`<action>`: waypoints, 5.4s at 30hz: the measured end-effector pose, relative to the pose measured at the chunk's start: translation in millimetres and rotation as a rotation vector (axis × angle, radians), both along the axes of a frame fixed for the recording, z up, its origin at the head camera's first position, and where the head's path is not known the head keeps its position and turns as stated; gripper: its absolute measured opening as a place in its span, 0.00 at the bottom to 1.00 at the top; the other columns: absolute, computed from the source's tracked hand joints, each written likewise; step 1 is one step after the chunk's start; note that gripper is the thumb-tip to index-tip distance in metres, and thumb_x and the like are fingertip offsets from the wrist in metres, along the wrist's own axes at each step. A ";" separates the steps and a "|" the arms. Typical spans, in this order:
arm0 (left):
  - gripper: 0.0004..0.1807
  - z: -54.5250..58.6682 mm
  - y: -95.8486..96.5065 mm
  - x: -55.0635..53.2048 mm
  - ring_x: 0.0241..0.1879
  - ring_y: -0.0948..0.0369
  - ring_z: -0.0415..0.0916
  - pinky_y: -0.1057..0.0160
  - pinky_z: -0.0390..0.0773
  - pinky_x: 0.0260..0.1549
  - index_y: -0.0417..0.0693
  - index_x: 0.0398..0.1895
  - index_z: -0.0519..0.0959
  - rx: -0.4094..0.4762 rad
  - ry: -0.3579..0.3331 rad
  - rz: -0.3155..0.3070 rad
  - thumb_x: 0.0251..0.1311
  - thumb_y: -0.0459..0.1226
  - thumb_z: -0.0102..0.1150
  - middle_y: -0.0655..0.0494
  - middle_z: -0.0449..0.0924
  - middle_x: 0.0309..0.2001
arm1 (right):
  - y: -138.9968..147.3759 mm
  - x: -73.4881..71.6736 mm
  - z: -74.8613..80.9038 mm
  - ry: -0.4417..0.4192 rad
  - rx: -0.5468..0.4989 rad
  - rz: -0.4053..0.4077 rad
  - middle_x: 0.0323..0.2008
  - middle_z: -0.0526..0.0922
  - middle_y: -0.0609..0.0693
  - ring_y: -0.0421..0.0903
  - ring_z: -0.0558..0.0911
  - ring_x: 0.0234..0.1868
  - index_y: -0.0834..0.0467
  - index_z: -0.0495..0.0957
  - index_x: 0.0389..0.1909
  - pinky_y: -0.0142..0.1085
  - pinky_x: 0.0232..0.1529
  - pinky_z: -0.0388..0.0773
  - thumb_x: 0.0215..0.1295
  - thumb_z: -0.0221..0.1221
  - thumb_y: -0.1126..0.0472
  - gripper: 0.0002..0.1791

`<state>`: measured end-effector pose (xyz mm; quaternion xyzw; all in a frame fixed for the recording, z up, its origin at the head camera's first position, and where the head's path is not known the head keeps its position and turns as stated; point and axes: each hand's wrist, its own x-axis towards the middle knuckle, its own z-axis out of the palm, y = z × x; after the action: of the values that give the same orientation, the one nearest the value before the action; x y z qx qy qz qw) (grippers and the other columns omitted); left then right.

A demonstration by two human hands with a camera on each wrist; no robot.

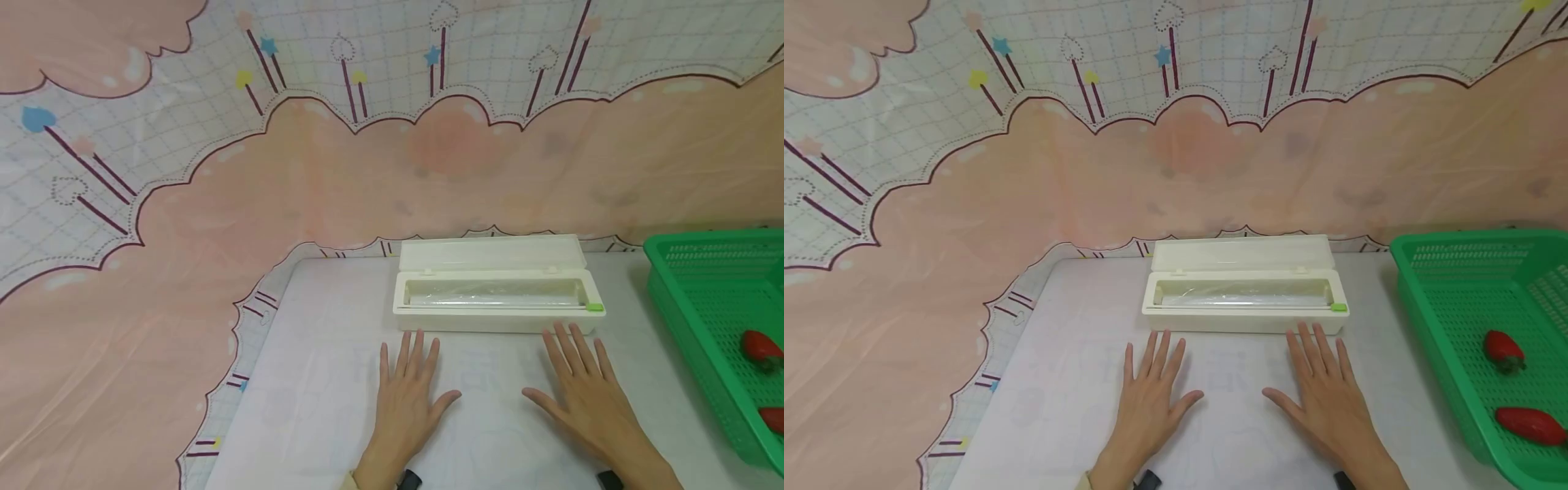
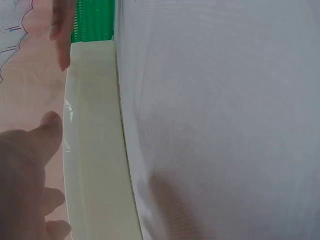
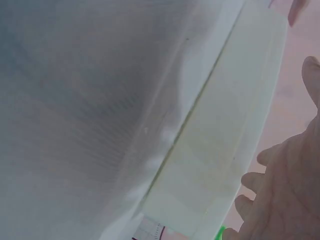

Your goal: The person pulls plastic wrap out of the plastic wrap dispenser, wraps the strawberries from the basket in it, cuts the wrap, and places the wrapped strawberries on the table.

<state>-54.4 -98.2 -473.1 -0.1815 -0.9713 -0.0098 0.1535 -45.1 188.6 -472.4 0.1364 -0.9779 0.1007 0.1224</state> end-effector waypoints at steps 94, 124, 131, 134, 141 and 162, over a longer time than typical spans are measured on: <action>0.11 52.0 21.6 -130.9 0.40 0.58 0.84 0.60 0.83 0.35 0.50 0.45 0.85 0.344 -0.058 -0.079 0.62 0.43 0.66 0.57 0.87 0.43 | 5.1 -126.6 53.9 0.062 -0.099 0.212 0.44 0.81 0.58 0.55 0.78 0.44 0.65 0.80 0.46 0.49 0.39 0.81 0.61 0.67 0.65 0.14; 0.08 52.0 28.6 -151.2 0.31 0.61 0.81 0.64 0.75 0.27 0.52 0.35 0.89 0.263 -0.254 -0.051 0.56 0.45 0.71 0.61 0.87 0.32 | 18.4 -140.4 57.7 0.114 -0.103 0.134 0.33 0.83 0.58 0.55 0.78 0.36 0.65 0.82 0.33 0.47 0.38 0.80 0.54 0.68 0.74 0.07; 0.03 49.9 26.4 -150.9 0.33 0.61 0.82 0.62 0.78 0.30 0.51 0.33 0.88 0.317 -0.223 -0.052 0.57 0.38 0.71 0.59 0.88 0.33 | 19.1 -139.6 58.9 0.075 -0.107 0.107 0.33 0.83 0.57 0.54 0.79 0.37 0.65 0.82 0.36 0.48 0.37 0.81 0.57 0.67 0.74 0.07; 0.02 49.1 23.9 -151.2 0.35 0.60 0.83 0.61 0.80 0.33 0.50 0.33 0.88 0.334 -0.207 -0.058 0.57 0.36 0.70 0.58 0.88 0.34 | 19.8 -139.2 59.7 0.066 -0.113 0.108 0.34 0.83 0.57 0.54 0.80 0.38 0.65 0.81 0.38 0.48 0.38 0.81 0.59 0.64 0.74 0.07; 0.03 50.1 18.5 -151.3 0.41 0.57 0.84 0.60 0.82 0.44 0.45 0.35 0.87 0.384 -0.235 -0.112 0.59 0.32 0.68 0.54 0.88 0.37 | 22.4 -136.4 61.7 0.044 -0.114 0.125 0.36 0.82 0.59 0.56 0.79 0.39 0.67 0.81 0.40 0.50 0.41 0.80 0.62 0.61 0.75 0.06; 0.05 52.2 7.1 -151.3 0.43 0.59 0.85 0.62 0.82 0.47 0.46 0.38 0.87 0.437 -0.229 -0.141 0.59 0.33 0.67 0.55 0.88 0.39 | 34.1 -135.6 57.0 0.020 -0.147 0.188 0.35 0.79 0.61 0.56 0.80 0.34 0.70 0.78 0.42 0.49 0.37 0.80 0.56 0.62 0.80 0.13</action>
<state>-205.7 -91.1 -420.9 -0.2091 -0.9421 -0.2505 0.0770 -180.8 222.7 -415.4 0.2194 -0.9495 0.1817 0.1319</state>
